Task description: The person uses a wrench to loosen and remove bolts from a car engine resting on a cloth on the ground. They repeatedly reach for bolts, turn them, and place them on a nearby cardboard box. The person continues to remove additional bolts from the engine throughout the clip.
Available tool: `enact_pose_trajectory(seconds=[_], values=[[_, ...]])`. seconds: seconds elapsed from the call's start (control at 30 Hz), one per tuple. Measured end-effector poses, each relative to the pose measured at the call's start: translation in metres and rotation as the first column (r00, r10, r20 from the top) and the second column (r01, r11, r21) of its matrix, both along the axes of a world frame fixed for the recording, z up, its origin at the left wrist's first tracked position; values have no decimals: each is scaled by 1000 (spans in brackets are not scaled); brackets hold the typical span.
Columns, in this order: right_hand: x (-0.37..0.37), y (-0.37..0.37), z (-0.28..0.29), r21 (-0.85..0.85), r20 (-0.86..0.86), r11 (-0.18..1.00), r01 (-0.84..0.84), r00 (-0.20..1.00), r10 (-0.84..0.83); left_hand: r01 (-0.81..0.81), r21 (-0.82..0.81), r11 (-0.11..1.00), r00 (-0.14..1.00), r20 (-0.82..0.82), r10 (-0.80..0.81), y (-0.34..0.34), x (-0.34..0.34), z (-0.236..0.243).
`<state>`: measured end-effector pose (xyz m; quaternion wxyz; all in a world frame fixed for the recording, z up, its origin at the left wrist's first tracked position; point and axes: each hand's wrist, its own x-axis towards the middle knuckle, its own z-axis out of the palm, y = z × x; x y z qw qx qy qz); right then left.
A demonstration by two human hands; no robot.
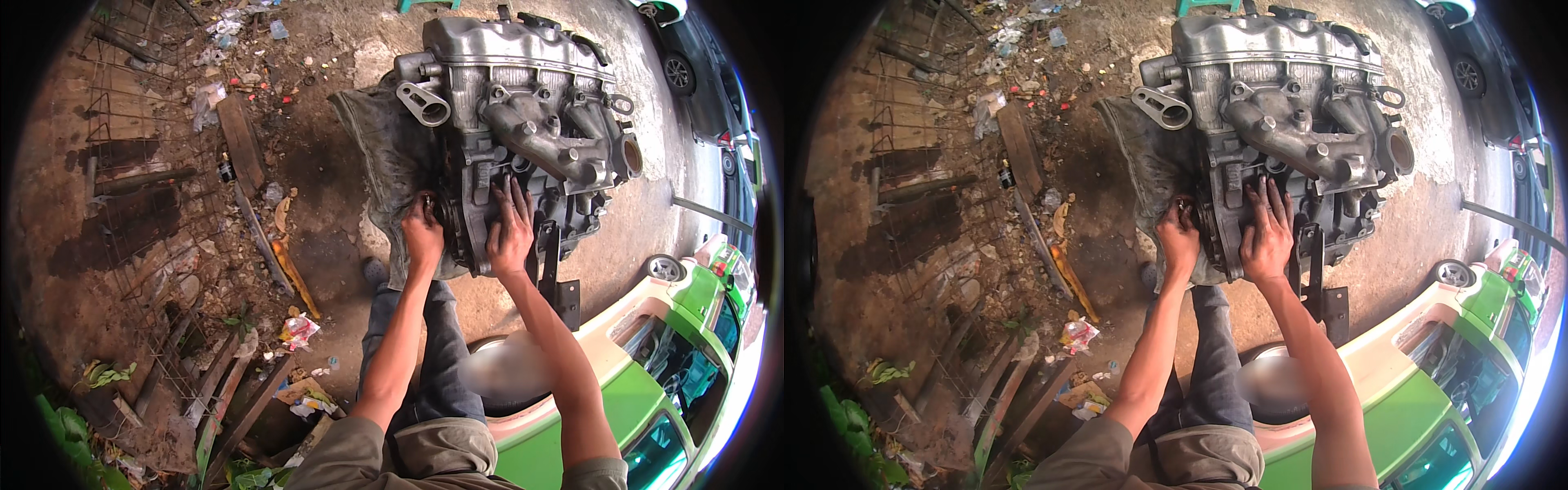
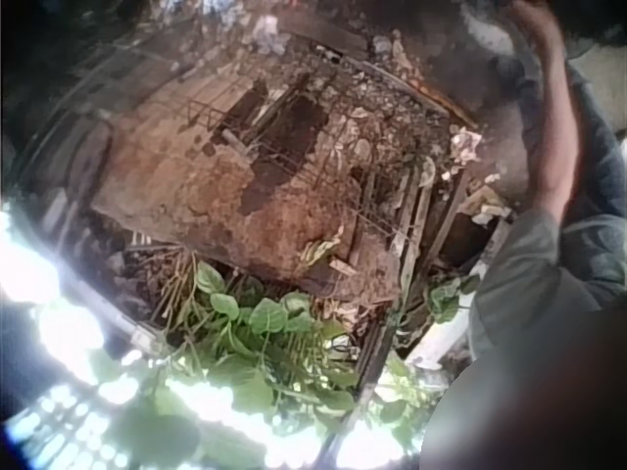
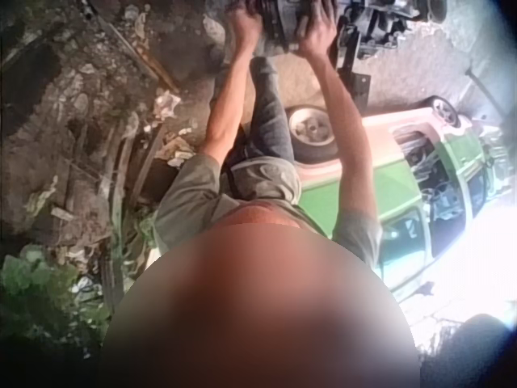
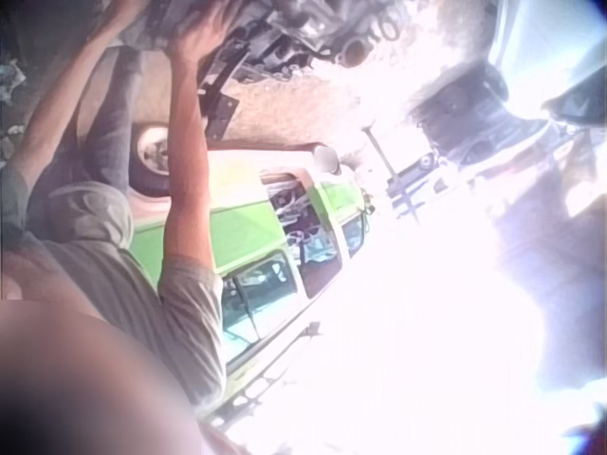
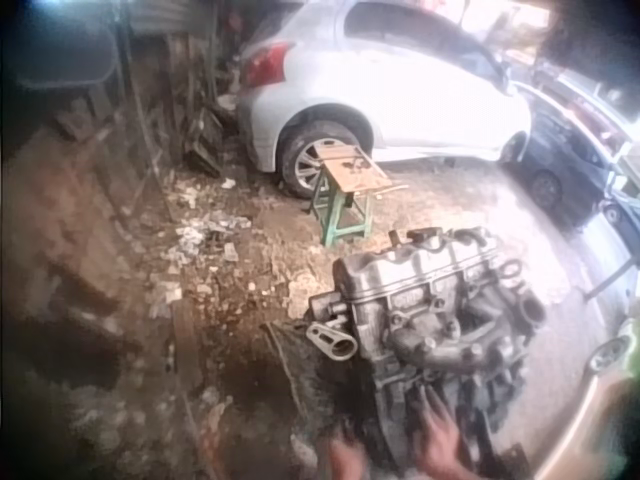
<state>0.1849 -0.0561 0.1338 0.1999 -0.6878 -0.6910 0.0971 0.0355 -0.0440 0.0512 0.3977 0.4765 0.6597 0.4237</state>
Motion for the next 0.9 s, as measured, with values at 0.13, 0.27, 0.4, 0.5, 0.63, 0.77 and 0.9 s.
enact_pose_trajectory(seconds=[0.13, 0.27, 0.4, 0.5, 0.63, 0.77, 0.9], values=[[-1, 0, 1, -3, -4, 1000, 0, 1000, 0, 50, 4, 999, 999, 5, -50, 3, -3, -5], [-1, 0, 2, -8, -13, 1000, -8, 1000, 8, 82, -50, 995, 989, -117, -88, 29, -12, -28], [1, 1, 2, -3, 1, 1000, -20, 1000, 20, 246, -611, 752, 867, 486, 112, 73, -31, -63], [1, 0, 2, -13, 14, 1000, -18, 1000, 18, 248, -428, 869, 964, 195, -179, 79, -43, -80], [1, 0, 1, -16, 12, 1000, -12, 1000, 12, 151, -298, 943, 986, 107, -125, 59, -59, -80], [1, 0, 1, -24, 10, 1000, -7, 1000, 7, 66, -206, 976, 889, 456, 36, 30, -56, -62], [1, 0, 1, -23, 7, 1000, -2, 1000, 2, 42, -219, 975, 919, 391, 49, 12, -41, -51]])
